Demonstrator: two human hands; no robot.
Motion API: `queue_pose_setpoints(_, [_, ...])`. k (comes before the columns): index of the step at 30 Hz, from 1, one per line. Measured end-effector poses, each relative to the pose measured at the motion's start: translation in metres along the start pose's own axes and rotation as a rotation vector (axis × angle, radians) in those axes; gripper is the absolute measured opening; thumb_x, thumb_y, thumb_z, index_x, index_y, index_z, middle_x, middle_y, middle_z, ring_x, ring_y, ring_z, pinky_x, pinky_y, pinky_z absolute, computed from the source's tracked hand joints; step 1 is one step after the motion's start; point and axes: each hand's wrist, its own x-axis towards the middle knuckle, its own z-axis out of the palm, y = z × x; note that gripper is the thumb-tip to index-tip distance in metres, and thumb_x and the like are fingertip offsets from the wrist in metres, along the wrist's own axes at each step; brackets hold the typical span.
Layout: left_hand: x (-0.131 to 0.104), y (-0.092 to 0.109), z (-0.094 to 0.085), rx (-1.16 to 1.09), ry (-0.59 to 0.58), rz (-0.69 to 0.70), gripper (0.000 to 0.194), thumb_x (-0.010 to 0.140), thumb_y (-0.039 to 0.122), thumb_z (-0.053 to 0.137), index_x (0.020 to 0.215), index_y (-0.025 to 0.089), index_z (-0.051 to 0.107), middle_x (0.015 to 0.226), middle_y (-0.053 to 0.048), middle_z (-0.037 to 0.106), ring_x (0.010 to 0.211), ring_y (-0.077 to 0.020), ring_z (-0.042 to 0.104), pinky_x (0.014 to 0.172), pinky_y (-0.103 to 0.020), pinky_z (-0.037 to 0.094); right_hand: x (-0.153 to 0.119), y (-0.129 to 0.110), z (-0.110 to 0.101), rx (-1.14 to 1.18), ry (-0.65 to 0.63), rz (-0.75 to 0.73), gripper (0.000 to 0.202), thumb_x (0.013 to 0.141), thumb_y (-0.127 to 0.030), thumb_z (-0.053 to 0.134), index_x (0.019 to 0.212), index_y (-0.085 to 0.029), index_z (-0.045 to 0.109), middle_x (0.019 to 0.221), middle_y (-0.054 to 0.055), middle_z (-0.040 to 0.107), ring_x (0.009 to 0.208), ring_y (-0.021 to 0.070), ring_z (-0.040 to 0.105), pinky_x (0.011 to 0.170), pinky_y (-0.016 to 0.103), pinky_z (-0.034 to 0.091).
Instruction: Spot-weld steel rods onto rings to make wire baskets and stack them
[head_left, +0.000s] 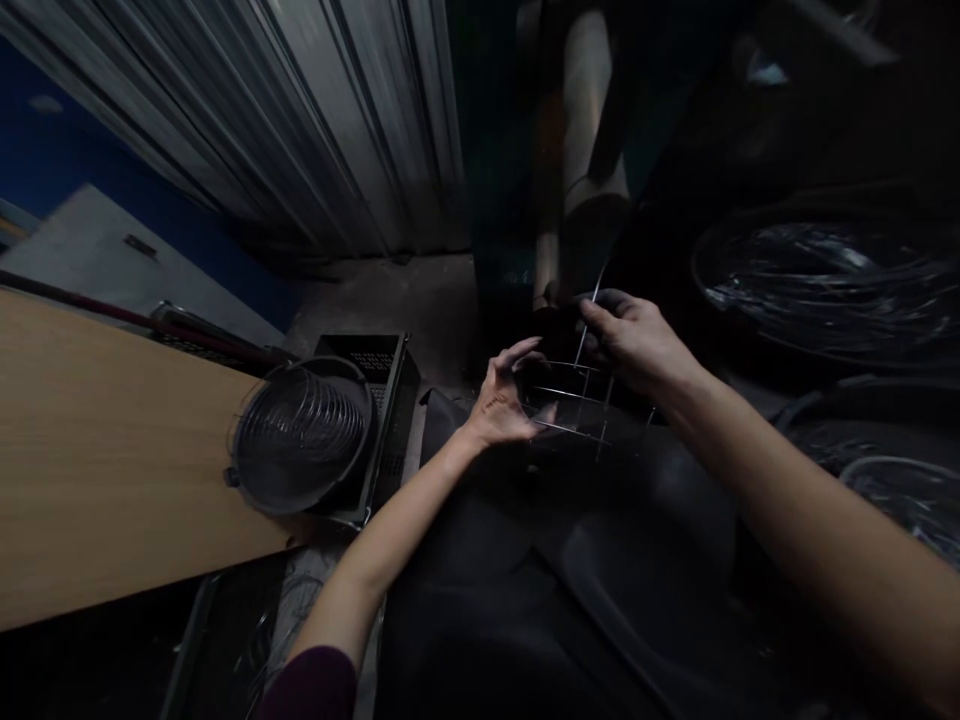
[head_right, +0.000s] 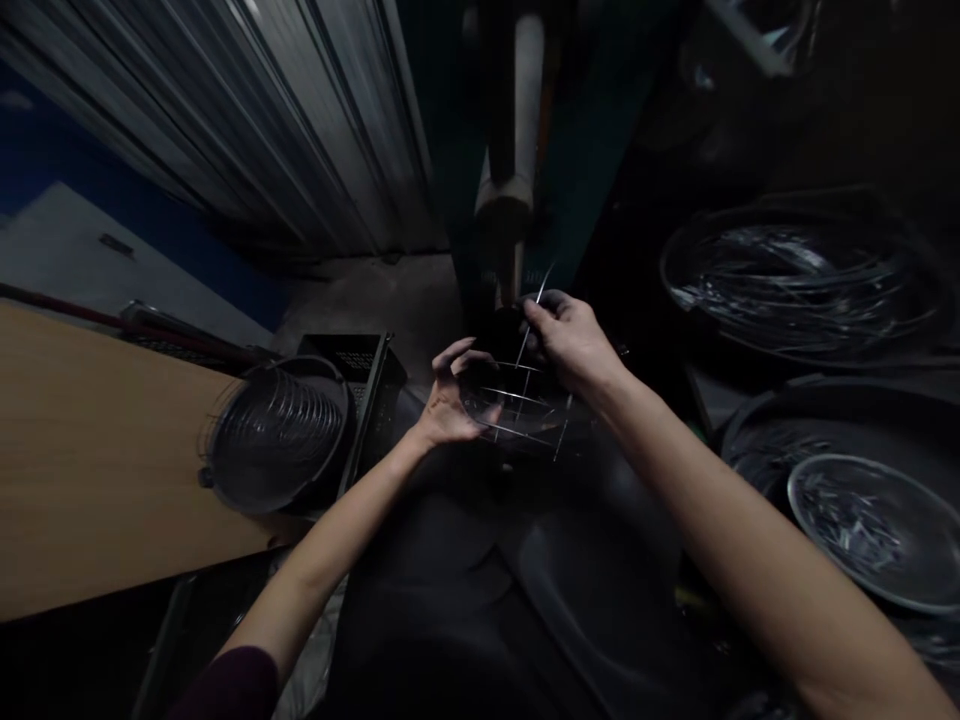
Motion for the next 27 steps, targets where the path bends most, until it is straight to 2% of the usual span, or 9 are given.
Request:
queue_pose_setpoints(4, [0.024,-0.006,-0.004,-0.021,0.060,0.081,0.086,0.068,0.028,0.073,0.134,0.022,0.018,0.108,-0.007,0.053,0.103,-0.0214,0.057,0.099,-0.045,0.042,0.014,-0.018,0.009,-0.021,0.041,0.008,0.013,0.082,-0.025,0.065,0.081,-0.017,0.054,0.050,-0.006,0.046,0.036,0.0054,0.037,0.033,0.017,0.028])
queue_pose_setpoints(7, [0.033,-0.013,-0.006,-0.004,0.070,0.114,0.083,0.067,0.026,0.072,0.130,0.022,0.018,0.113,-0.009,0.050,0.102,-0.0210,0.058,0.097,-0.045,0.044,0.023,-0.021,0.013,-0.011,0.045,0.003,0.017,0.078,-0.026,0.068,0.081,-0.017,0.054,0.049,-0.006,0.046,0.036,0.0056,0.036,0.033,0.017,0.027])
queue_pose_setpoints(12, [0.043,-0.022,-0.011,0.025,0.051,0.110,0.083,0.065,0.023,0.070,0.129,0.021,0.017,0.111,-0.009,0.049,0.099,-0.0214,0.059,0.091,-0.044,0.049,0.035,-0.022,0.018,0.033,0.028,-0.004,0.025,0.072,-0.028,0.075,0.077,-0.017,0.053,0.044,-0.007,0.044,0.035,0.0056,0.034,0.033,0.018,0.024])
queue_pose_setpoints(17, [0.053,-0.027,-0.014,-0.023,0.052,0.078,0.082,0.063,0.023,0.072,0.127,0.022,0.020,0.116,-0.009,0.045,0.103,-0.0214,0.057,0.093,-0.041,0.048,0.041,-0.028,0.022,0.021,0.094,0.009,0.016,0.079,-0.011,0.065,0.068,-0.015,0.054,0.041,-0.006,0.042,0.035,0.0059,0.037,0.035,0.018,0.025])
queue_pose_setpoints(20, [0.058,-0.031,-0.015,-0.071,0.031,0.042,0.085,0.062,0.021,0.073,0.128,0.023,0.020,0.115,-0.008,0.047,0.102,-0.0214,0.058,0.093,-0.041,0.049,0.047,-0.027,0.021,0.044,0.114,-0.011,0.023,0.080,-0.003,0.059,0.061,-0.013,0.052,0.044,-0.004,0.046,0.038,0.0054,0.041,0.039,0.016,0.031])
queue_pose_setpoints(23, [0.064,-0.034,-0.016,-0.102,0.016,0.028,0.089,0.059,0.019,0.075,0.128,0.025,0.020,0.113,-0.007,0.049,0.103,-0.0219,0.059,0.092,-0.042,0.049,0.053,-0.025,0.020,0.052,0.101,-0.031,0.029,0.080,-0.006,0.060,0.055,-0.015,0.048,0.043,-0.004,0.046,0.039,0.0061,0.043,0.039,0.017,0.033])
queue_pose_setpoints(27, [0.070,-0.037,-0.017,-0.104,0.002,0.054,0.090,0.059,0.020,0.075,0.128,0.026,0.019,0.119,-0.009,0.047,0.102,-0.0210,0.059,0.093,-0.043,0.049,0.056,-0.025,0.020,0.021,0.123,0.003,0.027,0.083,-0.012,0.060,0.058,-0.014,0.051,0.044,-0.004,0.047,0.039,0.0062,0.042,0.039,0.018,0.033])
